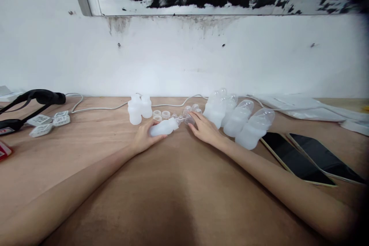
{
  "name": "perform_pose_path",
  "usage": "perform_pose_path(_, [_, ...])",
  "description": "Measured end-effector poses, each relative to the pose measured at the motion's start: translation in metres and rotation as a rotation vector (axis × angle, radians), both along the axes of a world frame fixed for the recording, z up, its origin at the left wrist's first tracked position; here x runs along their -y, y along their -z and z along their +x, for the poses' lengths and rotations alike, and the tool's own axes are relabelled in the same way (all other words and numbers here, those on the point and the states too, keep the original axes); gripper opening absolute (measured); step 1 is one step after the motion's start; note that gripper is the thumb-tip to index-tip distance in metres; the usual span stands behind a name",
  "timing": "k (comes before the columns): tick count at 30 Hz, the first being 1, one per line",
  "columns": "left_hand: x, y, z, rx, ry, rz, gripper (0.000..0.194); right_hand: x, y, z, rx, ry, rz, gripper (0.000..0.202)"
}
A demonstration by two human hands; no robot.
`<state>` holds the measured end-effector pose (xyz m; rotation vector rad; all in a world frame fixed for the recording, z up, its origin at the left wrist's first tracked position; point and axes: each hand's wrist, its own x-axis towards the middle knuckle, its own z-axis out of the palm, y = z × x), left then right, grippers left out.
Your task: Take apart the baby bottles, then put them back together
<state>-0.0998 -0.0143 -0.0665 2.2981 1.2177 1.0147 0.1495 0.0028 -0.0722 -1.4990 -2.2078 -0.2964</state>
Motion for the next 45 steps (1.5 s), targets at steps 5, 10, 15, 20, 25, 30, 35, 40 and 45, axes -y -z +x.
perform_pose_path(5, [0.001,-0.003,0.000,0.037,0.016,-0.069,0.045,0.014,-0.003,-0.013,0.102,0.018,0.049,0.036])
perform_pose_path(10, [-0.004,0.002,0.000,0.069,-0.005,-0.129,0.047,0.038,-0.007,-0.032,0.109,-0.231,-0.079,0.029])
perform_pose_path(15, [-0.007,0.004,-0.001,0.081,-0.009,-0.144,0.049,0.048,-0.004,-0.043,-0.107,-0.368,-0.139,0.020])
perform_pose_path(20, [-0.006,0.004,-0.001,0.088,-0.008,-0.174,0.049,0.031,0.004,-0.035,-0.936,-0.329,-0.373,0.024])
perform_pose_path(25, [-0.005,0.003,-0.001,0.078,-0.013,-0.180,0.049,0.015,0.008,-0.029,-1.602,-0.290,-0.541,0.030])
perform_pose_path(30, [-0.006,0.004,-0.001,0.069,-0.021,-0.169,0.049,0.015,0.007,-0.031,-1.674,-0.303,-0.555,0.033])
perform_pose_path(35, [-0.006,0.005,-0.001,0.072,-0.025,-0.154,0.048,0.016,0.008,-0.032,-1.676,-0.341,-0.546,0.034])
perform_pose_path(40, [-0.006,0.006,-0.001,0.071,-0.022,-0.134,0.048,0.014,0.009,-0.031,-1.665,-0.336,-0.536,0.033])
perform_pose_path(45, [-0.003,0.004,0.000,0.002,0.012,-0.063,0.049,0.018,0.008,-0.031,-1.429,-0.408,-0.462,0.029])
